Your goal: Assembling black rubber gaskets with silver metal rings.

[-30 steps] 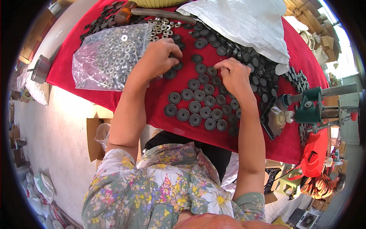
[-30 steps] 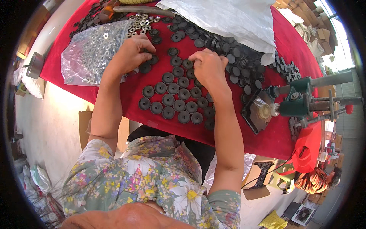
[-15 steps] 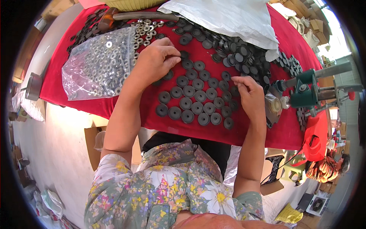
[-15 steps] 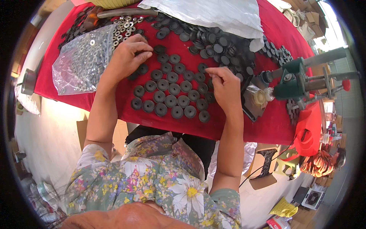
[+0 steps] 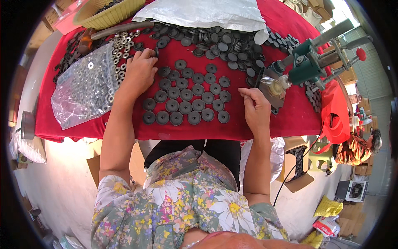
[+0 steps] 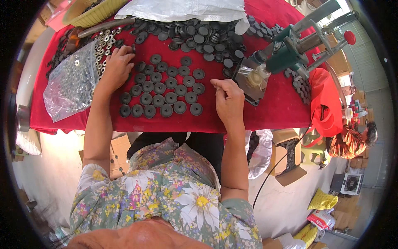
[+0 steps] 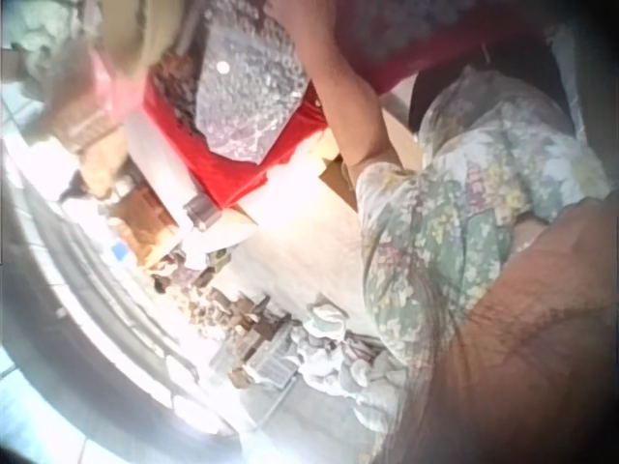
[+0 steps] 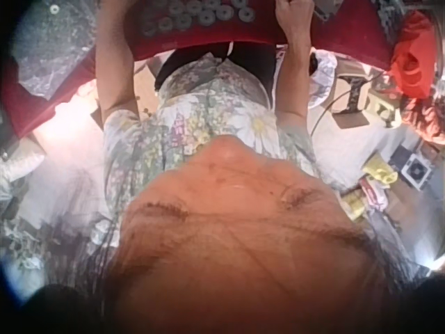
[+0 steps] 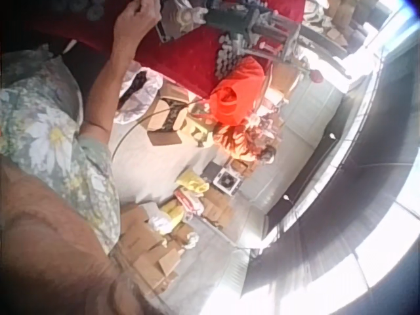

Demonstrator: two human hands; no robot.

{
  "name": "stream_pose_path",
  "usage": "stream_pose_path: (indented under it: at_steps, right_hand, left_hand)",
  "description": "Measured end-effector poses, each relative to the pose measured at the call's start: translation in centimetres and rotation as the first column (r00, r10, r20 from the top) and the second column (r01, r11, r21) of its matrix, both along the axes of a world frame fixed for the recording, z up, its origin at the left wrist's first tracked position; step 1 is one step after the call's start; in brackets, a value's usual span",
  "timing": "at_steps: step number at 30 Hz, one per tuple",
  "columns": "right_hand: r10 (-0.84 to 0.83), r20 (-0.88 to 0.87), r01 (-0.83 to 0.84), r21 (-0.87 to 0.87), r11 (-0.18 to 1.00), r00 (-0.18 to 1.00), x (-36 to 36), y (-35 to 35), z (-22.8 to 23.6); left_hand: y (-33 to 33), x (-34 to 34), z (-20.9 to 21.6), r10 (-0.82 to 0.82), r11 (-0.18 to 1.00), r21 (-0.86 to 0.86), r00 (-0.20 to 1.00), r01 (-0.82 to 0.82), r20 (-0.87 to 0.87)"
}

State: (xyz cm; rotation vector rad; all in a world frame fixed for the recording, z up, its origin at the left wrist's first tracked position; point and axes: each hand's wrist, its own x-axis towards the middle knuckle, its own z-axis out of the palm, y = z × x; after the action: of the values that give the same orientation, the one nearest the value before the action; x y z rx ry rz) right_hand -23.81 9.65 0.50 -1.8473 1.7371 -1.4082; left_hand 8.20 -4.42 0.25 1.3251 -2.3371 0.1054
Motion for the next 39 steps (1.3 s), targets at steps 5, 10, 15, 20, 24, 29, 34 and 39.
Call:
stream_pose_path:
  at_steps: [5,10,15,20,24,29,34,39]
  right_hand:
    - [0.017,0.018,-0.017,-0.018,1.000,1.000,0.7,0.4,0.2]
    - [-0.018,-0.181,0.022,0.021,1.000,0.983,1.1,0.1,-0.2]
    - [-0.114,-0.477,0.125,-0.009,0.992,0.872,2.4,-0.6,-1.0]
    - [-0.110,-0.489,0.131,0.009,0.991,0.865,3.2,-2.4,-0.2]
    - [-0.058,-0.514,0.055,-0.022,0.998,0.856,4.1,-5.8,-0.4]
    - [-0.015,-0.600,0.054,0.048,0.997,0.800,2.9,-5.3,-1.0]
    - [-0.258,-0.543,0.228,-0.124,0.966,0.799,0.4,-3.6,-0.5]
    - [-0.218,-0.758,0.272,-0.056,0.961,0.615,0.2,-3.2,-2.5]
  left_hand:
    - [-1.4,0.3,-1.1,0.151,0.980,-0.122,0.985,-0.160,-0.082]
    - [0.0,-0.7,1.0,-0.374,0.915,0.023,0.870,0.402,-0.322]
    - [0.8,-0.7,0.9,-0.334,0.923,0.115,0.914,0.366,-0.228]
    - [1.0,0.7,1.0,-0.182,0.960,0.162,0.948,0.229,-0.263]
    - [0.9,0.3,0.6,-0.194,0.967,0.119,0.953,0.226,-0.234]
    - [0.7,0.4,0.8,-0.229,0.957,0.128,0.949,0.260,-0.217]
    - [0.8,0.0,1.2,-0.225,0.974,-0.043,0.945,0.221,-0.238]
    - [2.1,-2.2,-0.4,-0.405,0.900,0.108,0.901,0.423,-0.155]
